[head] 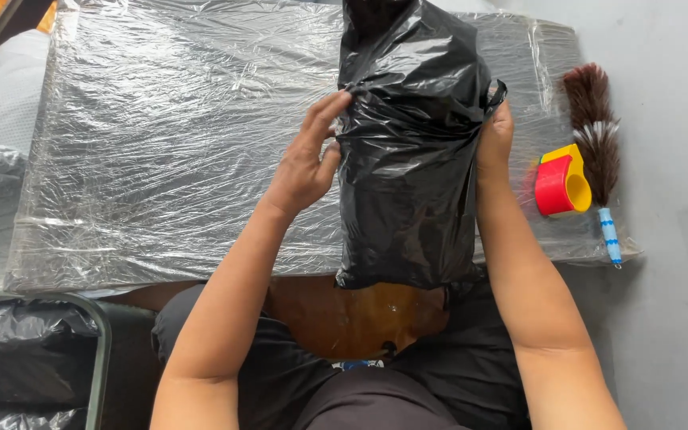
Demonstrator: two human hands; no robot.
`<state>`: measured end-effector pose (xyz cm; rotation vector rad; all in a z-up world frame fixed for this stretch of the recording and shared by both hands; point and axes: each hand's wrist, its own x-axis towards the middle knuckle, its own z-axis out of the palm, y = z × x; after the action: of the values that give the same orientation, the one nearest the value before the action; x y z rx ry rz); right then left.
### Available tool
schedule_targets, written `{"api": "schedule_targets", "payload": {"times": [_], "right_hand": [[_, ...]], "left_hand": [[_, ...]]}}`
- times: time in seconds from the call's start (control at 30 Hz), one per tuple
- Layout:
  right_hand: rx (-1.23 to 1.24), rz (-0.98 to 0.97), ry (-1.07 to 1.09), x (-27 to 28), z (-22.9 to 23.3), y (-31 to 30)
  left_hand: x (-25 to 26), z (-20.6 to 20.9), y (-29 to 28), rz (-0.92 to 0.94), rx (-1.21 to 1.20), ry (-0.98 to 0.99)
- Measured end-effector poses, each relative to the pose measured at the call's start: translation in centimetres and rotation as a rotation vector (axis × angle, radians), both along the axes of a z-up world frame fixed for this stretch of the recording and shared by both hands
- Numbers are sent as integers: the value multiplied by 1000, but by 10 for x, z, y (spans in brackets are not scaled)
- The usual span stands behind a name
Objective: Wrapping items in black plastic bags and dusting a foam pillow on a plastic-covered surface.
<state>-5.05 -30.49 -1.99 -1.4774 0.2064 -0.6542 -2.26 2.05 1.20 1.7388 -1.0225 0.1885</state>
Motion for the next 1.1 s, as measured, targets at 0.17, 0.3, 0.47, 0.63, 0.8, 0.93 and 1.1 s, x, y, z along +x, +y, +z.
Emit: {"api": "schedule_targets", "payload": {"times": [0.17,0.3,0.47,0.63,0.8,0.93,1.1], "right_hand": [[2,-20,-8,0,6,8],[136,-81,-140,6,6,4],[173,-81,-228,-1,18,8],[-199,-10,-357,-16,53,24],[-428,35,-421,-23,62,20],[-620,-74,-514,-33,76,28],[-1139,-231,-666,-86,77,30]], "left_hand": [[-1,7,-8,73,-175,25],[-8,20,-15,71,-338,38],[-12,43,-19,23,-430,-78],[-2,31,-22,259,-332,-393],[-4,28,-14,237,-258,-450],[-12,32,-8,262,-191,-553],[-20,32,-8,282,-166,-654]]}}
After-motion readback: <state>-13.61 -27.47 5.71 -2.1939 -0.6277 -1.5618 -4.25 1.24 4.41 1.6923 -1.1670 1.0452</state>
